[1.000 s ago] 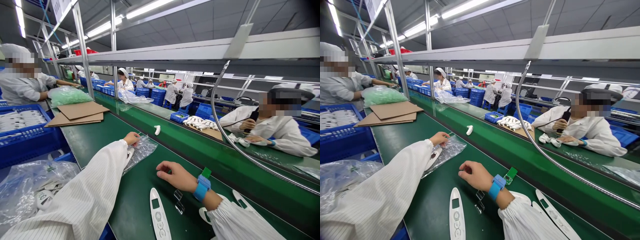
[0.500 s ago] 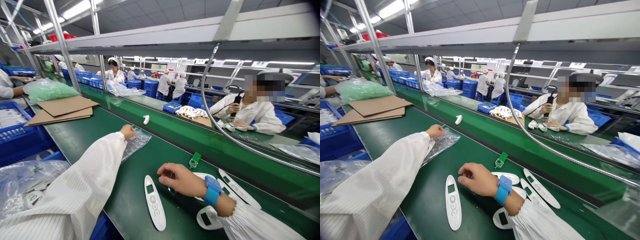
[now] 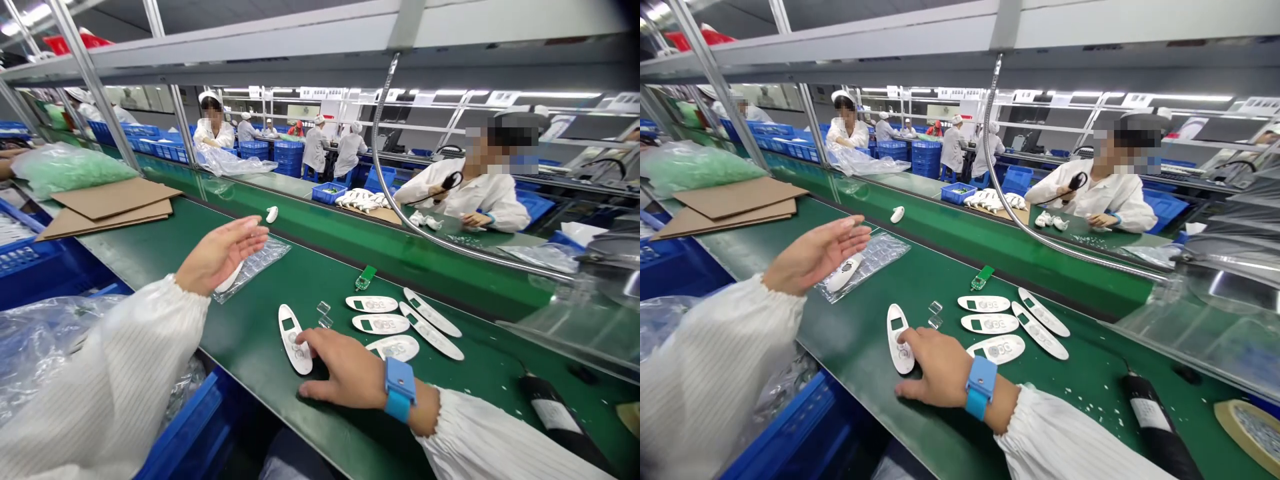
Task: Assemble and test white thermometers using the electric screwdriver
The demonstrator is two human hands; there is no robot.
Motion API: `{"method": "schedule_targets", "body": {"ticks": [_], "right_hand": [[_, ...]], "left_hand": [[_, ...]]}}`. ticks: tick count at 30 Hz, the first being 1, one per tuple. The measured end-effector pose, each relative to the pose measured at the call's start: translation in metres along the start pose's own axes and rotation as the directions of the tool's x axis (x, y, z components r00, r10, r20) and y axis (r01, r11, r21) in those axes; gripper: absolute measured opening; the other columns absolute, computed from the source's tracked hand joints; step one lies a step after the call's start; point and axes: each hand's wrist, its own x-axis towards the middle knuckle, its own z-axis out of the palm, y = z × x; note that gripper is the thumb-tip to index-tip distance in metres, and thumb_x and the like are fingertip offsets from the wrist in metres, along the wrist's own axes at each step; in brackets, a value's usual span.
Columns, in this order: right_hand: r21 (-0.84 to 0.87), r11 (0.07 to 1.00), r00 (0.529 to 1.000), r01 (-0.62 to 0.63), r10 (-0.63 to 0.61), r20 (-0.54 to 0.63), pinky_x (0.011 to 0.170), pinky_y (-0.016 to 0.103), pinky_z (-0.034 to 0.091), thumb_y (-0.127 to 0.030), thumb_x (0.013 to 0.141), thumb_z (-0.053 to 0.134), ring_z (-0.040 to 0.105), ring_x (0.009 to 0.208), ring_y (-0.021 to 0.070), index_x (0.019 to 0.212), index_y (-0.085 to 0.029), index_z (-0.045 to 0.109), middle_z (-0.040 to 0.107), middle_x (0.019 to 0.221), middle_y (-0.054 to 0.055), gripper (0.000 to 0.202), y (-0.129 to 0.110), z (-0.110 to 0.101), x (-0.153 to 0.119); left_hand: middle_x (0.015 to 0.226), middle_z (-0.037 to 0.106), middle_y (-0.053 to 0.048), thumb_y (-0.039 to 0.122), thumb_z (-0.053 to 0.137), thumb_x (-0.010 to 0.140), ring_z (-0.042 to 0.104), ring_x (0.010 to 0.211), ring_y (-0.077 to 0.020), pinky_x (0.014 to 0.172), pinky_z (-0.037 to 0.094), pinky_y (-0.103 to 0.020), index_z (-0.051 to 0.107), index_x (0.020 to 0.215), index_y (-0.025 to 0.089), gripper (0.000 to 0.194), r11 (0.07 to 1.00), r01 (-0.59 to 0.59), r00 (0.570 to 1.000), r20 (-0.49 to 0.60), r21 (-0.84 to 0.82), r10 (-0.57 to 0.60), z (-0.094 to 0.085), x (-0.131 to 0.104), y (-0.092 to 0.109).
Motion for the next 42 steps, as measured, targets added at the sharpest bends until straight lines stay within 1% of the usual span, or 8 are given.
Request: {"method": "schedule_targets", "body": {"ticks": [4,11,17,21,25,34,37,42], "right_hand": [[-0.265,0.961,0.997,0.072,-0.079,-0.016,0.067,0.030,0.040,-0.023,0.082,0.049,0.052,0.083,0.0204,0.093,-0.013,0.055,0.056,0.092,0.009,0.016,-0.011,0.013,-0.005],[-0.390,0.913,0.984,0.118,-0.160,-0.077,0.063,0.035,0.041,-0.015,0.080,0.050,0.051,0.074,0.0218,0.084,-0.012,0.056,0.056,0.081,0.008,0.008,-0.043,0.050,-0.039],[-0.163,0.987,0.890,-0.005,-0.070,-0.450,0.058,0.030,0.038,-0.026,0.078,0.058,0.048,0.067,0.0177,0.078,-0.016,0.057,0.055,0.073,0.004,0.010,-0.056,0.054,-0.076],[0.403,0.915,0.773,0.019,0.242,-0.587,0.064,0.024,0.040,-0.027,0.085,0.049,0.049,0.073,0.0123,0.098,-0.022,0.057,0.055,0.082,0.002,0.016,-0.053,0.040,-0.089],[0.725,0.688,0.823,0.022,0.399,-0.404,0.062,0.022,0.040,-0.037,0.083,0.051,0.049,0.071,0.0106,0.094,-0.023,0.060,0.055,0.083,0.001,0.020,-0.052,0.043,-0.093],[0.936,0.332,0.903,0.113,0.359,-0.237,0.060,0.022,0.037,-0.036,0.077,0.058,0.044,0.062,0.0083,0.076,-0.013,0.052,0.051,0.068,0.000,0.024,-0.044,0.054,-0.093],[0.923,0.364,0.892,0.124,0.368,-0.265,0.060,0.021,0.037,-0.034,0.078,0.057,0.042,0.061,0.0080,0.073,-0.014,0.050,0.049,0.066,-0.001,0.022,-0.043,0.053,-0.095],[0.837,0.519,0.794,0.172,0.430,-0.429,0.061,0.020,0.037,-0.032,0.081,0.053,0.042,0.064,0.0084,0.071,-0.015,0.051,0.047,0.070,-0.001,0.020,-0.043,0.054,-0.104]], "left_hand": [[0.090,0.065,-0.008,0.020,0.054,0.080,0.062,0.086,-0.0148,0.078,0.051,-0.025,0.059,0.100,0.013,0.022,0.953,0.217,0.976,0.047,-0.210,-0.212,0.009,-0.067,-0.021],[0.089,0.063,-0.007,0.012,0.042,0.086,0.062,0.079,-0.0122,0.072,0.052,-0.024,0.058,0.095,0.012,0.019,0.751,0.425,0.876,0.023,-0.505,-0.481,0.022,-0.136,-0.073],[0.089,0.063,-0.009,0.012,0.044,0.085,0.062,0.077,-0.0119,0.072,0.052,-0.024,0.061,0.093,0.011,0.019,0.631,0.492,0.834,0.118,-0.600,-0.539,0.040,-0.171,-0.096],[0.095,0.063,-0.008,0.016,0.054,0.080,0.060,0.088,-0.0148,0.079,0.050,-0.027,0.064,0.094,0.013,0.017,0.627,0.525,0.843,0.252,-0.575,-0.475,0.047,-0.188,-0.104],[0.095,0.062,-0.006,0.022,0.060,0.077,0.057,0.092,-0.0145,0.084,0.047,-0.026,0.064,0.098,0.014,0.023,0.677,0.520,0.854,0.310,-0.521,-0.417,0.053,-0.199,-0.108],[0.094,0.061,-0.003,0.025,0.061,0.076,0.055,0.090,-0.0121,0.085,0.045,-0.026,0.065,0.097,0.017,0.023,0.732,0.512,0.857,0.323,-0.449,-0.401,0.063,-0.207,-0.113],[0.092,0.061,-0.003,0.024,0.061,0.076,0.055,0.090,-0.0119,0.086,0.044,-0.026,0.065,0.095,0.016,0.021,0.752,0.495,0.865,0.327,-0.435,-0.380,0.067,-0.206,-0.113],[0.092,0.061,-0.003,0.027,0.065,0.072,0.055,0.089,-0.0127,0.085,0.043,-0.026,0.064,0.093,0.019,0.023,0.842,0.411,0.911,0.192,-0.350,-0.365,0.069,-0.199,-0.109]]}}
